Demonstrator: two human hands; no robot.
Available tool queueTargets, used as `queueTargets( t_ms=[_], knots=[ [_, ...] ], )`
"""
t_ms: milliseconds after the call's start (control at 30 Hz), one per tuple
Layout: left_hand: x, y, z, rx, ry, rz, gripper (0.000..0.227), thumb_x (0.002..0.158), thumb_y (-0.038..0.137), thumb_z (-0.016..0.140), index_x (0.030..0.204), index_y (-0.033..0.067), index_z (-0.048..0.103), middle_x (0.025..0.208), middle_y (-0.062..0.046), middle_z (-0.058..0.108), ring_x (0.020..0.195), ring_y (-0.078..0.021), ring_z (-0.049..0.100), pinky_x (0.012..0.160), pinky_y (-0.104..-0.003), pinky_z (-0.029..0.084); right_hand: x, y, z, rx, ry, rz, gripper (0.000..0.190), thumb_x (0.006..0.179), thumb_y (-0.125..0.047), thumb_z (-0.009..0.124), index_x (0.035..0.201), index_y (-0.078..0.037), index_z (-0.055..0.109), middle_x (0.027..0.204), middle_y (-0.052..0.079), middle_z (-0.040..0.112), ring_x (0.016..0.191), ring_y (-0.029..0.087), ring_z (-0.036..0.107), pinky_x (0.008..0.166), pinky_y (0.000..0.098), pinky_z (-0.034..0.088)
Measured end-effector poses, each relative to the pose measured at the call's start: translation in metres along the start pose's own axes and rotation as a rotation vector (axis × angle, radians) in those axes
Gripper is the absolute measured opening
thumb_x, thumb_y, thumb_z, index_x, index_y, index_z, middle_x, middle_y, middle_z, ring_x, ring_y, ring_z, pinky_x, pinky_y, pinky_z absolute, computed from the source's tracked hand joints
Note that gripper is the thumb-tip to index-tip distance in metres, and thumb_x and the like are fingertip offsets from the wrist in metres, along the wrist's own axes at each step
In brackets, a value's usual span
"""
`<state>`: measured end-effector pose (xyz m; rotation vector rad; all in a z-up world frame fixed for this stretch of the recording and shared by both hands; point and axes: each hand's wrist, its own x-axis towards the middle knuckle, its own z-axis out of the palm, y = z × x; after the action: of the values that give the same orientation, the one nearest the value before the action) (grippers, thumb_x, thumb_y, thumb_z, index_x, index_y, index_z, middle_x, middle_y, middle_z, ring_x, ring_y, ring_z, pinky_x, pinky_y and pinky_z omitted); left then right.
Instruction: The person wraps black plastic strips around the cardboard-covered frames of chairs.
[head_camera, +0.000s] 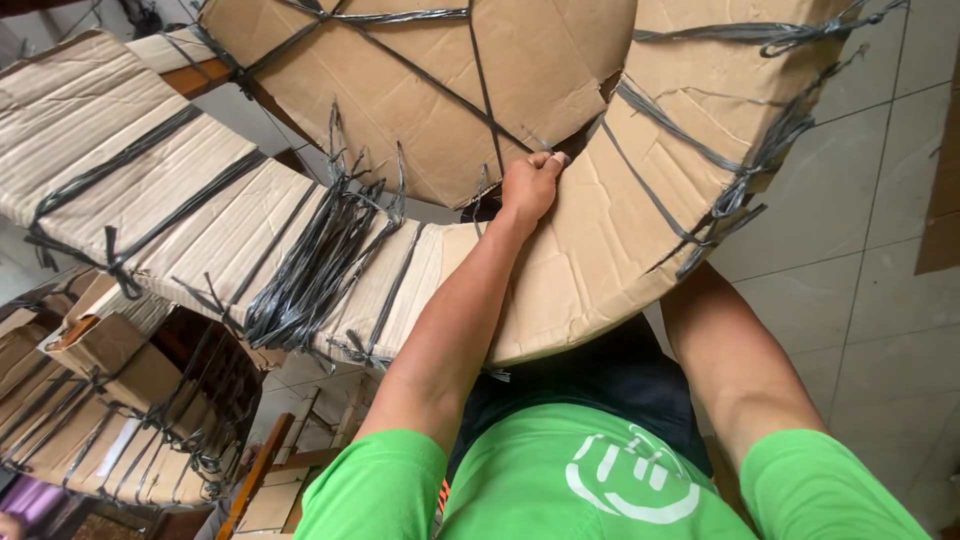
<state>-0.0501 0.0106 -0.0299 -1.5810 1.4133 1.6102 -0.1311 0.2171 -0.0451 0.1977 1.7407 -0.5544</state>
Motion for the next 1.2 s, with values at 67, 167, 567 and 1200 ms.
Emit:
queueTargets(
  t_ms=[67, 167, 567, 1200],
  knots=[
    [0.001, 0.006, -0.002, -0.018, 0.057, 0.0, 0.028, 0.091, 0.052, 0.06, 0.099, 0.0365, 0.081, 0.102, -0.003, 0.078, 0.11, -0.0297, 0.071, 0.096, -0.04, 0.056, 0.009, -0.006, -0.006, -0.023, -0.009, -0.001, 0.015, 0.098, -0.027, 0.062, 0.106, -0.019, 0.072, 0.069, 0.003, 0.063, 0.055, 0.014, 0.059, 0.042, 0.0296, 0.043],
    [-0.007, 0.017, -0.024, -0.164, 0.202, 0.064, 0.026, 0.093, 0.039, 0.062, 0.097, 0.0241, 0.083, 0.102, -0.013, 0.077, 0.108, -0.0344, 0.07, 0.097, -0.042, 0.053, -0.003, -0.001, -0.021, -0.047, -0.021, -0.012, 0.015, 0.098, -0.028, 0.061, 0.104, -0.019, 0.071, 0.071, 0.003, 0.064, 0.056, 0.015, 0.061, 0.043, 0.0306, 0.045],
    [-0.222, 0.092, -0.177, -0.721, 0.368, 0.576, 0.02, 0.105, 0.027, 0.057, 0.098, 0.0115, 0.067, 0.094, -0.003, 0.08, 0.074, -0.0056, 0.075, 0.066, -0.014, 0.055, -0.132, -0.014, -0.096, -0.174, 0.013, -0.228, 0.027, 0.108, -0.035, 0.055, 0.117, -0.02, 0.074, 0.084, 0.005, 0.07, 0.072, 0.018, 0.069, 0.055, 0.0313, 0.048],
    [-0.266, 0.082, -0.119, -0.37, 0.202, 0.73, 0.019, 0.103, 0.031, 0.066, 0.104, 0.0139, 0.074, 0.089, -0.003, 0.078, 0.074, -0.0079, 0.068, 0.072, -0.021, 0.052, -0.275, -0.08, -0.092, -0.508, 0.232, -0.6, 0.022, 0.105, -0.033, 0.056, 0.101, -0.017, 0.072, 0.085, 0.017, 0.073, 0.09, 0.043, 0.07, 0.075, 0.0517, 0.054]
  ],
)
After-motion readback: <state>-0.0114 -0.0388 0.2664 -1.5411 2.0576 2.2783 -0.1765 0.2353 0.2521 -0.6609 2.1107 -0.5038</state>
